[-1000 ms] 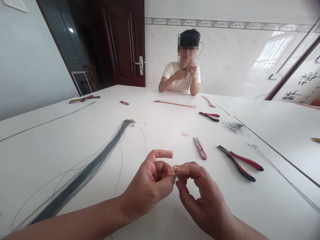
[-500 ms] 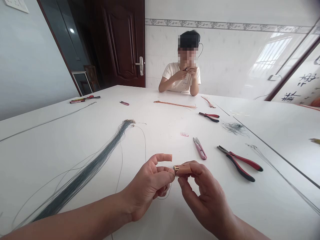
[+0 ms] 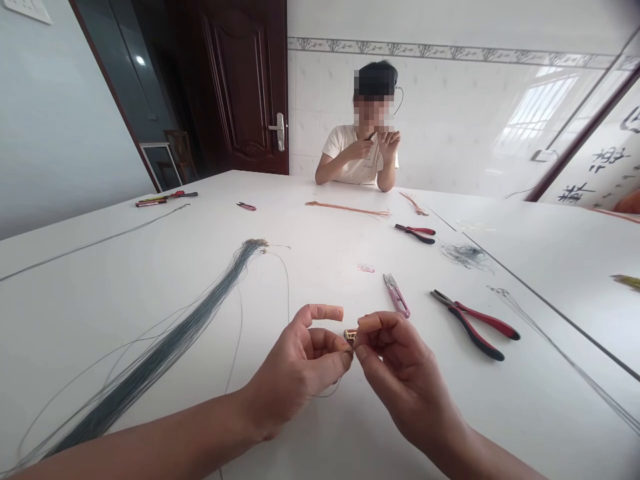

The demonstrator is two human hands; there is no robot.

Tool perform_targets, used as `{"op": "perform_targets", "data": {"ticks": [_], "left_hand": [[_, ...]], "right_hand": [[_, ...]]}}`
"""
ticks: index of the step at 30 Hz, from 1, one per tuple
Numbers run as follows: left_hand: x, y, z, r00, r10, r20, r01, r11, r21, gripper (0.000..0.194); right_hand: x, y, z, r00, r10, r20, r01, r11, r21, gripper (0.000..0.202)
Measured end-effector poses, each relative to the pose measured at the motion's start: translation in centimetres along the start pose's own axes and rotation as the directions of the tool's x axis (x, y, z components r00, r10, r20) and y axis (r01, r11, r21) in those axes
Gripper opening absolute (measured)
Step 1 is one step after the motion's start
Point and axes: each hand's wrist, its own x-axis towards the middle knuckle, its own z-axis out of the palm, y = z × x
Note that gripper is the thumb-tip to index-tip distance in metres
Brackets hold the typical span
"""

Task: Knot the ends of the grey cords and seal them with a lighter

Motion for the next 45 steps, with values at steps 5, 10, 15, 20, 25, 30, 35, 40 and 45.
{"op": "perform_targets", "data": {"ticks": [5,10,15,20,25,30,35,40,45], "left_hand": [[-0.2,0.0,0.0,1.000,-0.016,-0.026,0.016,1.000,-0.009,0.040],[-0.2,0.1,-0.2,0.997,-0.072,-0.042,0.071,0.997,-0.033,0.047],[-0.4,0.6,0.0,0.993,-0.116,-0.033,0.115,0.993,-0.024,0.052],[-0.4,0.4,0.2,0.998,-0.069,0.005,0.068,0.994,0.086,0.048],[-0.4,-0.5,0.2,0.990,0.137,-0.026,-0.125,0.952,0.280,0.043],[-0.5,-1.0,0.0,0.938,0.347,0.010,-0.308,0.819,0.485,0.038],[-0.4,-1.3,-0.1,0.912,0.410,0.021,-0.370,0.798,0.476,0.037],[-0.3,-0.8,0.1,0.987,0.163,-0.003,-0.156,0.952,0.262,0.040],[-0.4,-0.4,0.1,1.000,0.025,0.016,-0.026,0.996,0.083,0.045]], "right_hand": [[0.0,0.1,0.1,0.998,-0.062,-0.017,0.062,0.998,-0.028,0.015],[-0.1,0.4,0.0,0.979,-0.203,0.017,0.202,0.962,-0.182,0.028],[0.1,0.4,-0.2,0.920,-0.385,0.068,0.385,0.861,-0.333,0.034],[0.1,0.4,-0.1,0.884,-0.463,0.067,0.451,0.805,-0.387,0.035],[0.0,0.4,0.0,0.921,-0.387,0.048,0.377,0.851,-0.366,0.036],[-0.1,0.1,0.1,0.952,-0.305,0.031,0.295,0.882,-0.367,0.039],[-0.1,0.0,0.3,0.937,-0.341,0.075,0.344,0.869,-0.356,0.041],[-0.3,0.4,0.4,0.923,-0.371,0.099,0.382,0.863,-0.330,0.042],[-0.4,0.3,0.5,0.909,-0.402,0.110,0.413,0.838,-0.357,0.041]]}}
